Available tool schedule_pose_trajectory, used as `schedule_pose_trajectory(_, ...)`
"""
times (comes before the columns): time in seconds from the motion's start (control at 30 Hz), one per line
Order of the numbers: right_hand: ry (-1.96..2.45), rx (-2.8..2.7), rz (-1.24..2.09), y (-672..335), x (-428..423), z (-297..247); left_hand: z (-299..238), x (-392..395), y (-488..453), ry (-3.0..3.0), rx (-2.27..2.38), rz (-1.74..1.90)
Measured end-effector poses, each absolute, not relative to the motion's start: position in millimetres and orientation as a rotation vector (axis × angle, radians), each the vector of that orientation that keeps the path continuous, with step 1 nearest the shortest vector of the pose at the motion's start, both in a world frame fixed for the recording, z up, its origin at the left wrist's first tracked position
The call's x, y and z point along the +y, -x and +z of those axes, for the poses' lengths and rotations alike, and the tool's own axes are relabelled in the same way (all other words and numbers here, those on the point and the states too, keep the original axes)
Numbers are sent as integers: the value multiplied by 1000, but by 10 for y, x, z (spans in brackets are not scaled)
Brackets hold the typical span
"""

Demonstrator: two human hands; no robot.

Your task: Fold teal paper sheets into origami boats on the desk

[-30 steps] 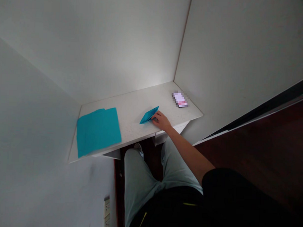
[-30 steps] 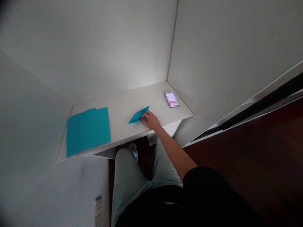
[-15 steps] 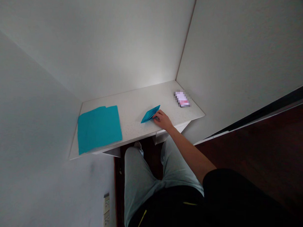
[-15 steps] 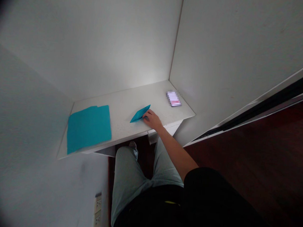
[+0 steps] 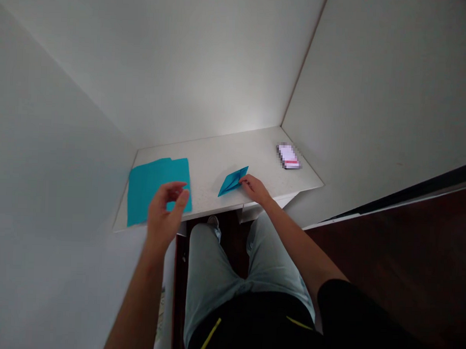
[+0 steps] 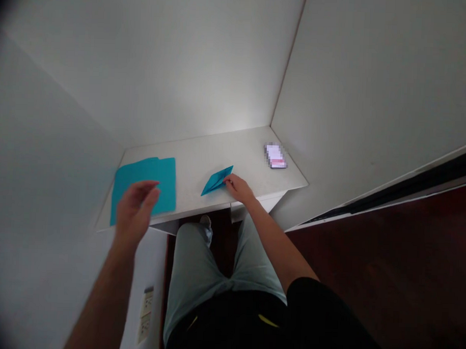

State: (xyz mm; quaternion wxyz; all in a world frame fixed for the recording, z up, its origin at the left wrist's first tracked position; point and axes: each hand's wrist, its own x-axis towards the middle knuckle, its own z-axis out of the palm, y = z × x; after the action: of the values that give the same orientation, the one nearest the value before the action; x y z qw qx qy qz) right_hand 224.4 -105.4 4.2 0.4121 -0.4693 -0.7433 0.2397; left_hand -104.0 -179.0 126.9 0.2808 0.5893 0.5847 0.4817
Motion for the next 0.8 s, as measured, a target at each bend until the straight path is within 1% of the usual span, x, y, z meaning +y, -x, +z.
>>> schedule_pose_trajectory(0.13,1215,-1858,745,-2247,-1046,26,779,-1476,623,-1576,1541,1128)
schedule_pose_trajectory(0.23,1207,-1895,734,-2250,-1035,26,473,-1195,265,-1652,1535,1010)
schedule_pose_trajectory(0.3,1201,-1908,725,-2248,-1033,33,361,-1091,86,-1741,1487,924)
schedule_pose_trajectory(0.47,1209,-1932,735,-2240,-1040,40,298,-1100,-134,-1909,1569,786)
schedule_pose_trajectory(0.67,1278,-1935,589,-2238,-974,25,325,-1164,-162,-1933,1568,813)
schedule_pose_trajectory(0.8,1435,-1814,573,-2245,-885,-26,352,-1168,-161,-1958,1552,803)
